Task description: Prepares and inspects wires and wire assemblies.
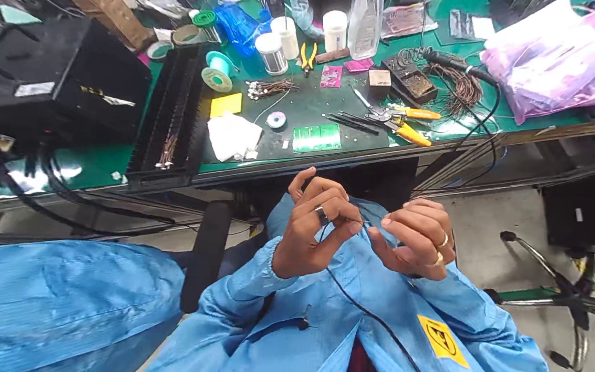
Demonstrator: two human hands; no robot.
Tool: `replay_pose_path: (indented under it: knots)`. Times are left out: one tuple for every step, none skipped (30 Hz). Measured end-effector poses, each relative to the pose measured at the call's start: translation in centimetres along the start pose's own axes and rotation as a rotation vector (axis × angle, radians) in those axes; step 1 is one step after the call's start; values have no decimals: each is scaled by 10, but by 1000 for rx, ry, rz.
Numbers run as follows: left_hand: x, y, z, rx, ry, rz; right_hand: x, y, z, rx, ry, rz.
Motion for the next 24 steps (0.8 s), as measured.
replay_pose_path:
  knots:
    - [0,0,-1,0,2,-7,4,1,0,-10,20,-19]
    - [-1,-1,-1,-2,0,-9,7,2,0,-20,31,-28]
    - [-1,-1,-2,-8,-6,0,9,1,1,-27,38,-33]
    - [-2,-1,-2,-15,-11,16,10,0,1,-29,43,-35]
    - [-3,-1,-2,-19,-16,33,12,-1,1,-22,44,-35]
    - [-4,-2,-3,-22,-21,46,12,-2,1,-14,44,-29]
    - [-5,-2,-3,-23,-28,65,12,-3,0,-16,37,-16]
    - [-5,-3,-3,-22,-37,86,10,-5,0,-21,11,22]
    - [-7,-3,-3,-18,-53,111,7,-7,0,-21,-42,91]
    - [-8,-4,-3,-12,-82,147,1,-11,-1,-18,-141,208]
    - [-11,-4,-3,-11,-128,195,-5,-16,-4,-16,-285,379]
    - [-12,-5,-4,-22,-186,244,-9,-24,-9,-34,-467,589]
    - [-13,-4,-6,-40,-237,271,-9,-34,-18,-60,-688,830]
    - [-14,-4,-9,-54,-274,288,-4,-45,-29,-95,-930,1066]
    - [-15,-3,-10,-68,-307,309,3,-54,-36,-128,-1127,1259]
    - [-16,-3,-8,-81,-332,326,7,-59,-39,-148,-1238,1389]
    - [-17,-2,-7,-87,-339,332,9,-60,-39,-160,-1261,1447]
    - [-17,0,-6,-88,-324,322,7,-57,-36,-161,-1194,1420]
    - [-16,2,-6,-86,-293,291,2,-50,-31,-143,-1044,1293]
    - [-16,5,-5,-83,-255,253,-3,-39,-24,-105,-837,1073]
    - [-15,8,-4,-78,-221,218,-5,-27,-16,-49,-617,805]
    - [-15,10,-4,-73,-195,182,-3,-17,-9,-11,-430,547]
    - [-15,11,-4,-71,-176,153,1,-9,-4,3,-292,352]
    - [-14,12,-4,-67,-164,132,7,-4,2,1,-191,217]
Point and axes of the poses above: each hand's wrist, its own z-axis towards the middle knuckle, its own y-axis out of the back of the hand, x = y × z, the point moved 8 cm from there along z, towards the middle knuckle, and after that the axes turned 12 degrees about y, right-handed, at the moved point
